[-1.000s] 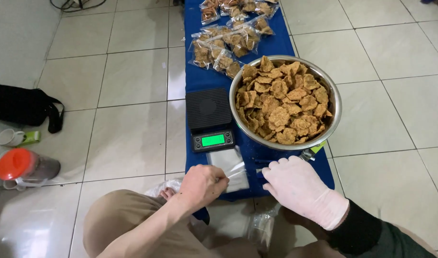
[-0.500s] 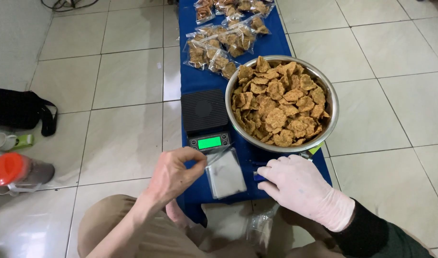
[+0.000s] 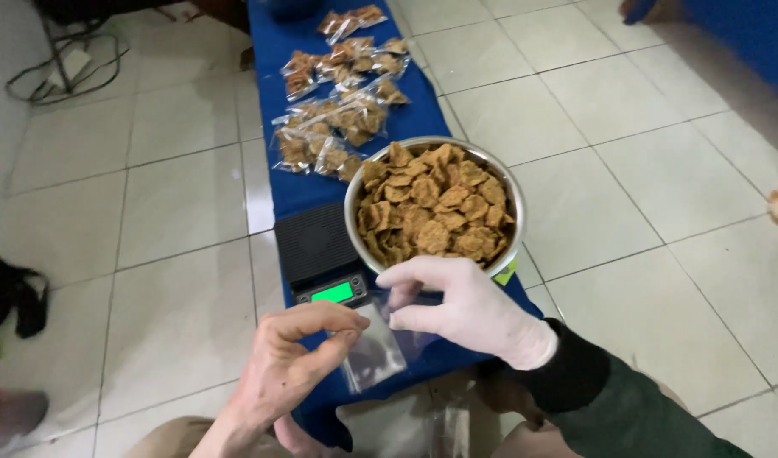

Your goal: Weighing fried chips on a digital scale and placing them into small plastic bags for packaging.

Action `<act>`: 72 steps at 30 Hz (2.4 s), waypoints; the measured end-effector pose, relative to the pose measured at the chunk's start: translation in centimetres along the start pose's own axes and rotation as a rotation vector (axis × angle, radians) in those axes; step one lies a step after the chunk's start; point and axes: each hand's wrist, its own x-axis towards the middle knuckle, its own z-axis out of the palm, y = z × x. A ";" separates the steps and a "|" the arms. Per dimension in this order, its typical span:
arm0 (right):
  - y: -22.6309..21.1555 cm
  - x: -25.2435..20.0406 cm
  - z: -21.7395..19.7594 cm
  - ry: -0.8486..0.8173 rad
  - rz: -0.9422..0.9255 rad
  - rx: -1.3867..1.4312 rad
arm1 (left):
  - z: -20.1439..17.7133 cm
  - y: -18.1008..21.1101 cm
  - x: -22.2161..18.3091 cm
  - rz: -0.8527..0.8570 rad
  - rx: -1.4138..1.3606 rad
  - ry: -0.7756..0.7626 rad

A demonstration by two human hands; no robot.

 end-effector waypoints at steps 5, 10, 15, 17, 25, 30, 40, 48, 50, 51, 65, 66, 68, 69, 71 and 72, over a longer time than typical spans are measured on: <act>0.9 -0.2 0.9 0.036 0.037 -0.134 | -0.4 -1.1 0.6 -0.385 -0.157 0.088; 0.8 -0.3 1.1 -0.065 0.057 -0.137 | 0.3 -4.2 0.4 -0.408 -0.165 0.249; 1.2 -0.2 1.8 -0.059 0.093 -0.068 | -1.9 -7.8 0.2 -0.362 -0.149 0.240; 1.5 -0.2 2.1 -0.050 0.077 -0.094 | -2.5 -8.3 0.2 -0.364 -0.128 0.236; 2.5 0.1 2.9 0.000 0.027 -0.133 | -3.6 -7.0 0.3 -0.402 0.002 0.250; 2.3 0.0 2.7 0.073 0.087 -0.014 | -7.0 -2.6 0.2 -0.369 0.316 0.434; 4.2 -0.9 6.0 -0.180 -0.452 -0.357 | -17.8 -11.8 -2.2 -0.190 0.106 0.394; 9.9 -1.4 8.4 -0.299 -0.682 -0.946 | -9.7 -2.4 -1.3 -0.206 0.228 0.645; 10.8 -1.4 8.5 -0.323 -0.656 -0.983 | -9.7 -2.1 -1.2 -0.210 0.212 0.636; 11.3 -1.5 8.4 -0.355 -0.632 -1.017 | -9.5 -2.0 -1.2 -0.220 0.192 0.632; 7.4 -1.5 7.1 -0.355 -0.464 -0.841 | -8.0 -1.5 -0.8 -0.162 0.117 0.619; 6.3 -1.7 6.8 -0.270 -0.524 -0.714 | -8.0 -1.6 -0.8 -0.150 0.129 0.613; 2.9 -1.9 5.8 -0.140 -0.584 -0.618 | -10.0 -4.3 -1.6 -0.127 0.077 0.533; 1.3 -2.0 5.2 -0.007 -0.642 -0.524 | -11.0 -5.6 -1.8 -0.101 0.024 0.451; -0.9 -1.9 4.1 0.116 -0.586 -0.469 | -11.4 -6.9 -2.1 -0.023 0.012 0.375; -2.0 -1.9 3.5 0.235 -0.528 -0.415 | -11.6 -7.5 -2.1 0.054 -0.003 0.299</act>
